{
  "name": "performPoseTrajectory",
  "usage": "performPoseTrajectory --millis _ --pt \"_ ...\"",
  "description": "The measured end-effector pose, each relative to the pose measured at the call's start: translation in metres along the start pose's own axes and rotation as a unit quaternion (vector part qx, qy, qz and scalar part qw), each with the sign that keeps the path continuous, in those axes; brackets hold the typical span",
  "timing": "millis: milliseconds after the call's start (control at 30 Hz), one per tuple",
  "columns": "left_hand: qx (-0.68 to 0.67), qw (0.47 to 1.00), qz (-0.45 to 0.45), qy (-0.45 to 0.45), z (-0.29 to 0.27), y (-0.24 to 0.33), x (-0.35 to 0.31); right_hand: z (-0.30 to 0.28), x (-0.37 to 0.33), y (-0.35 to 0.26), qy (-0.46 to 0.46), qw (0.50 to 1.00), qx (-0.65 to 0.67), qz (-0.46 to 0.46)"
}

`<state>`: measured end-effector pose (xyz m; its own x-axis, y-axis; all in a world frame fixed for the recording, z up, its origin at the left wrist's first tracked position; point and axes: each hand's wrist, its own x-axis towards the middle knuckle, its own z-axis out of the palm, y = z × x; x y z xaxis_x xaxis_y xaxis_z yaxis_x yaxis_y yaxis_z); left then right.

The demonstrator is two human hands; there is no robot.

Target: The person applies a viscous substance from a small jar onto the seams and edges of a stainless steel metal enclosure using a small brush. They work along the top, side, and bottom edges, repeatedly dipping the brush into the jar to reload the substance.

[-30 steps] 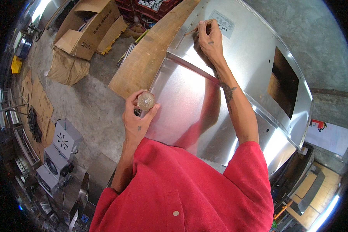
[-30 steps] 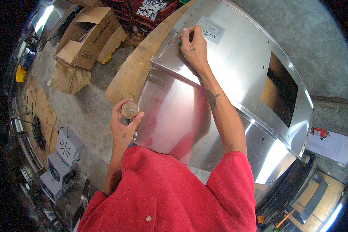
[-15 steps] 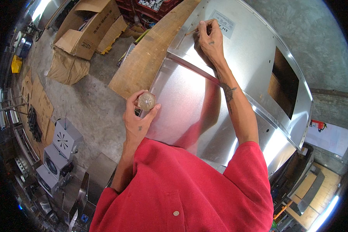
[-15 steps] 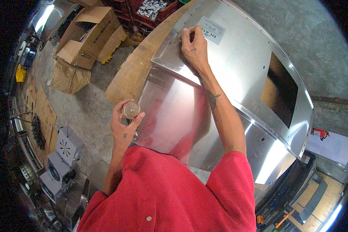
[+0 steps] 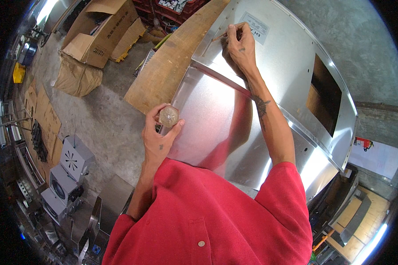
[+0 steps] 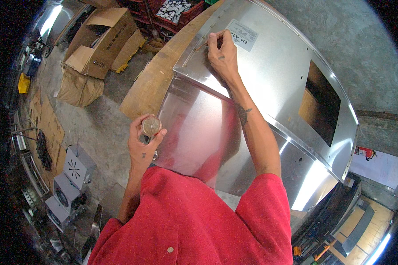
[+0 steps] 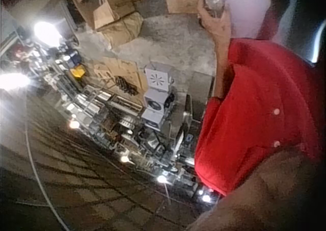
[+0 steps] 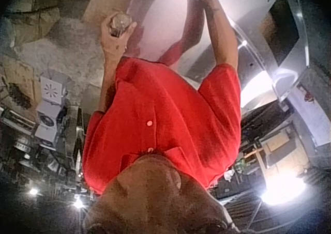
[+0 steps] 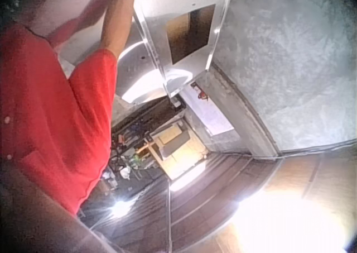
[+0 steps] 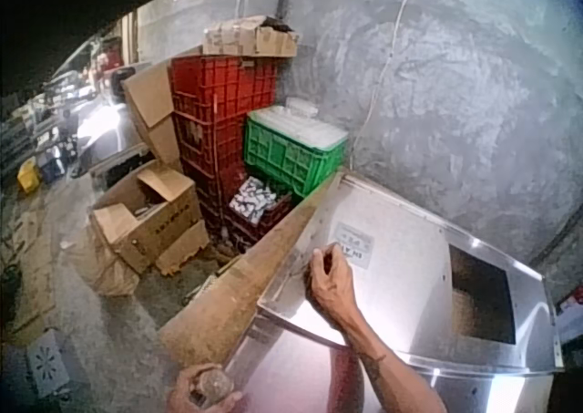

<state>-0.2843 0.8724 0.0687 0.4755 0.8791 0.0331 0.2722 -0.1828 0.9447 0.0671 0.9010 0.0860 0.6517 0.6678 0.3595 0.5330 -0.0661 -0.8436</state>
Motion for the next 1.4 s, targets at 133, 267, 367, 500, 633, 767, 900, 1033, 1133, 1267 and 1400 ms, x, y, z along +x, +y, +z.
performPoseTrajectory --millis 133,267,367,500,633,767,900,1033,1133,1267,1400 --pt "0.009 1.000 -0.002 0.000 0.000 0.002 0.000 -0.001 0.001 0.001 -0.019 0.999 0.005 0.031" --pt "0.002 1.000 -0.002 -0.001 -0.001 0.006 0.000 0.000 0.000 0.000 -0.011 1.000 0.006 0.017" --pt "0.003 1.000 -0.007 -0.009 -0.001 0.004 -0.001 0.001 0.000 -0.001 -0.003 1.000 0.001 0.013" --pt "0.001 0.999 -0.021 -0.027 -0.001 0.009 0.000 0.002 -0.001 0.004 0.003 1.000 -0.012 0.012" --pt "0.023 1.000 0.014 0.005 0.001 0.004 0.002 0.002 0.002 0.008 0.016 0.999 0.028 0.024" --pt "-0.017 1.000 0.014 0.002 0.003 0.017 0.007 -0.006 0.003 0.001 0.070 0.989 0.111 0.067" --pt "-0.027 0.999 0.017 0.006 0.000 0.028 0.012 -0.011 -0.026 -0.051 0.085 0.986 0.130 0.056" --pt "-0.005 1.000 0.026 0.003 -0.001 0.041 0.022 -0.018 -0.098 -0.119 -0.023 0.990 0.136 0.028" --pt "-0.009 0.998 0.069 0.007 0.000 0.035 0.027 -0.014 -0.141 -0.135 -0.115 0.989 0.091 -0.033" --pt "0.033 0.996 0.078 -0.002 -0.001 0.037 0.026 -0.009 -0.152 -0.147 -0.186 0.982 0.002 -0.038" --pt "0.051 0.992 0.117 0.008 0.000 0.038 0.025 -0.002 -0.152 -0.144 -0.197 0.977 -0.022 -0.077"
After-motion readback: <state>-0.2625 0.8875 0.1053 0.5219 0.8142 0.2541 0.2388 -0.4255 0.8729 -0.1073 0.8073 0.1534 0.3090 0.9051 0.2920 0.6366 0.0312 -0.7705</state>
